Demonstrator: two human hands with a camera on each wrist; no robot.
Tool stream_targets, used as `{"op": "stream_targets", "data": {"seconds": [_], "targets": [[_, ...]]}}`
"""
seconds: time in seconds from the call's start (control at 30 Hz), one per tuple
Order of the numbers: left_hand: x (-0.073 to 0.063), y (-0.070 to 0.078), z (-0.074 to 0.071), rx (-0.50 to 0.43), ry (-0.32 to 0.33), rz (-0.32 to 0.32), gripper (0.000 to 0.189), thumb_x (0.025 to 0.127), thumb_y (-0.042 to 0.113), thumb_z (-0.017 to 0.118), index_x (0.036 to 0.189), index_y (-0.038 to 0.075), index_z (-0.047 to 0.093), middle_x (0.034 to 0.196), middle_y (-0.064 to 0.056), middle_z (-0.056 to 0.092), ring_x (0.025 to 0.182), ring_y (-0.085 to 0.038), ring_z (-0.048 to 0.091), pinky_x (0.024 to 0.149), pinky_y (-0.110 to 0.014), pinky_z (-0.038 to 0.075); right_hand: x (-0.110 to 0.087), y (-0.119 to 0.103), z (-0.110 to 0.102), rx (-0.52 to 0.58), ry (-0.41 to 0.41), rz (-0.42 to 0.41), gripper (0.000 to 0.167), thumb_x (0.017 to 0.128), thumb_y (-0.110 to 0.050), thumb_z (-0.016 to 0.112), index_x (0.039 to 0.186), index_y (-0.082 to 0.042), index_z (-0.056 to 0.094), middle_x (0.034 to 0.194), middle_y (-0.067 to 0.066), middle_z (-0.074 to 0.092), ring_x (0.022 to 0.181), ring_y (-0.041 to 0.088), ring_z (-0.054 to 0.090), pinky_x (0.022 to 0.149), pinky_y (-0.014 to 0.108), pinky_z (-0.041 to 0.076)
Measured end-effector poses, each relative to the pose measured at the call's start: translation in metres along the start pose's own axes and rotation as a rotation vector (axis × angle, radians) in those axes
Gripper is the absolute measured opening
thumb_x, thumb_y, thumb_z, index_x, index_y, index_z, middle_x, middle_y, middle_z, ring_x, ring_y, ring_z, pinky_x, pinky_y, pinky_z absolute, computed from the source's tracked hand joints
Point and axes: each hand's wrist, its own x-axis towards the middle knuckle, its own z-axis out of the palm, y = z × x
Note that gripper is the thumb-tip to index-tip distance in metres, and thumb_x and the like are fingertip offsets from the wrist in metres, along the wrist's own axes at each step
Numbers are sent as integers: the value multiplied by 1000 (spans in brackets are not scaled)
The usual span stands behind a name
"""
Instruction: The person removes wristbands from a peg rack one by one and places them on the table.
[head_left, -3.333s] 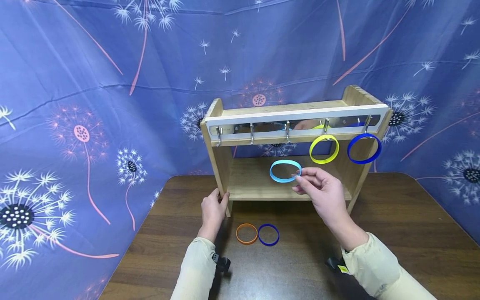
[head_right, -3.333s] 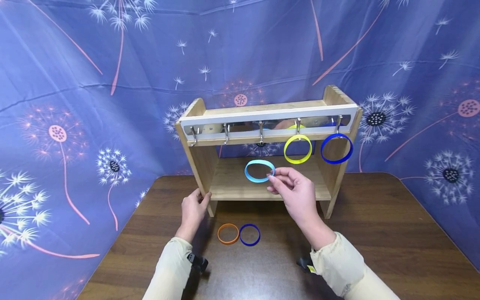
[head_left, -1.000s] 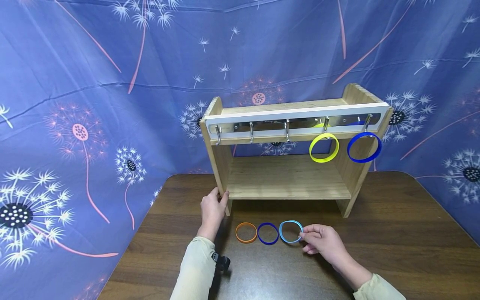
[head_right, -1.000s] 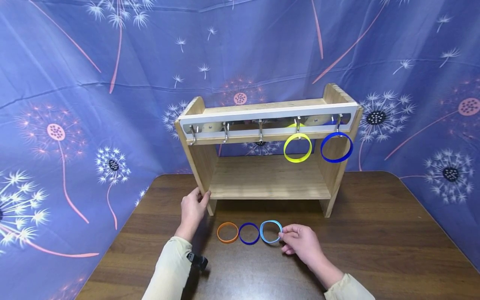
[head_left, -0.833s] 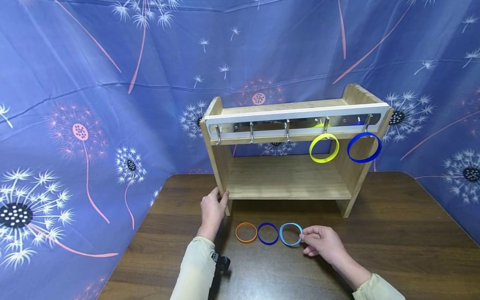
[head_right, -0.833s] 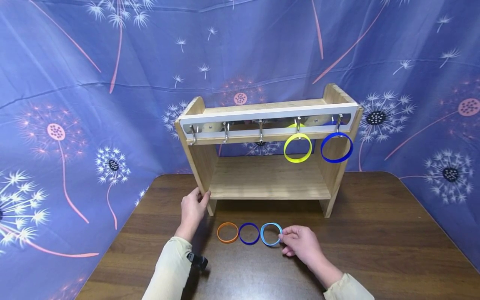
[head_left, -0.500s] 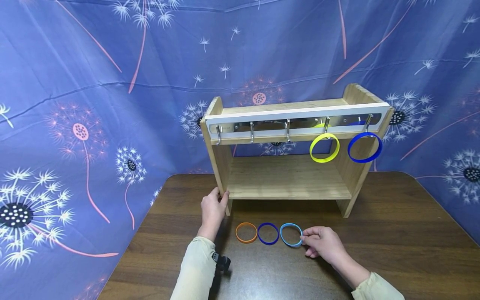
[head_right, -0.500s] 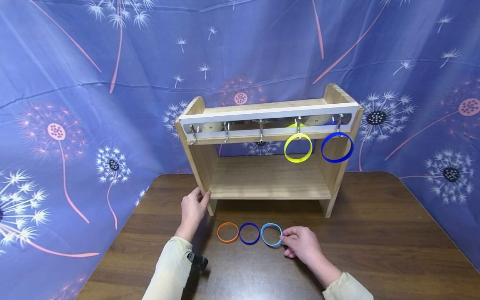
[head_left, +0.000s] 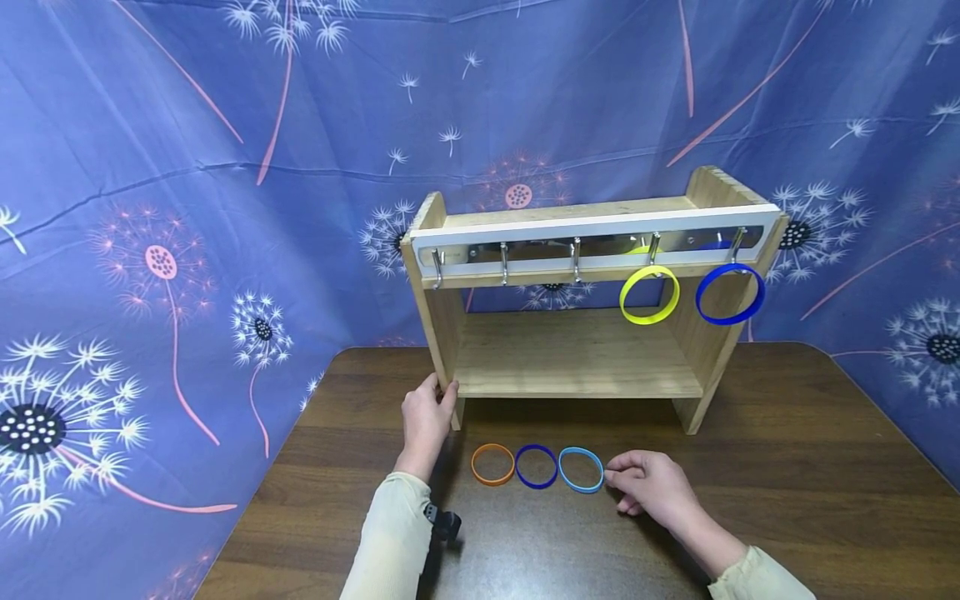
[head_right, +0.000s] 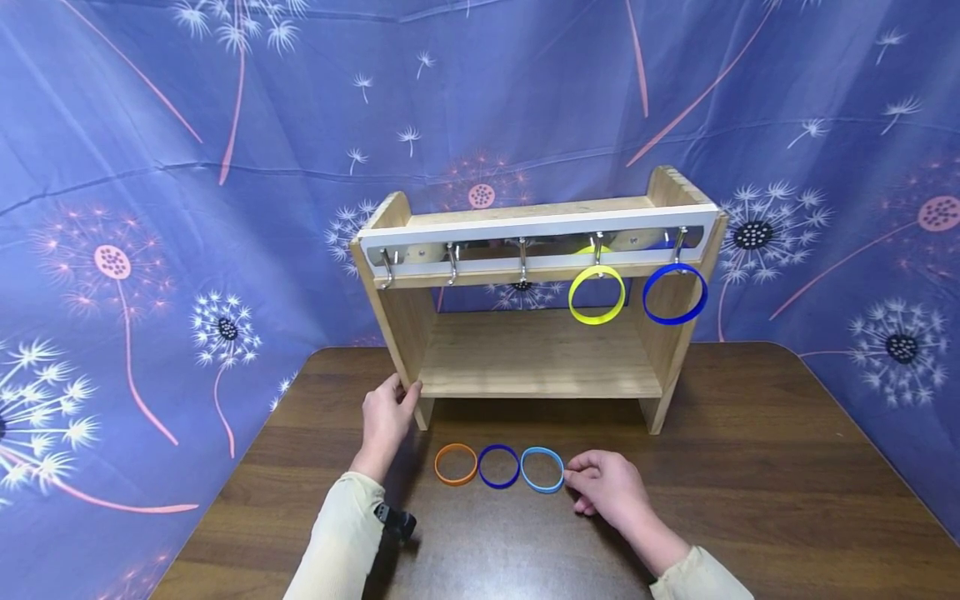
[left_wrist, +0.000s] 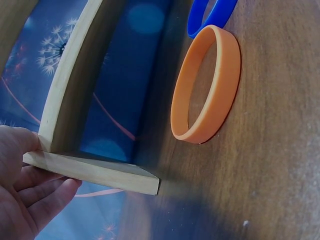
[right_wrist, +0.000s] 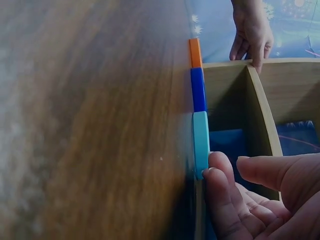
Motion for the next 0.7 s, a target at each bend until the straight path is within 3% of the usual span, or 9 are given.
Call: {"op": "stream_targets", "data": {"seconds": [0.43,0.7], "targets": [[0,0,1,3,27,18,13,87,20,72,82,8,68,64,-1,68,57,-21,63,55,-41,47,-3,-17,-18,-8,88,-48,25,89,-12,70,106,6,66,83,14,72,57,20,65,56,30,55],[0,-2,2,8,14,11,14,89,22,71,84,9,69,66,-1,69,58,-20,63,56,-40,48,-3,-27,-30,7,153,-121,27,91,-13,68,111,5,65,98,18,72,66,28,70,60,32,56]]}}
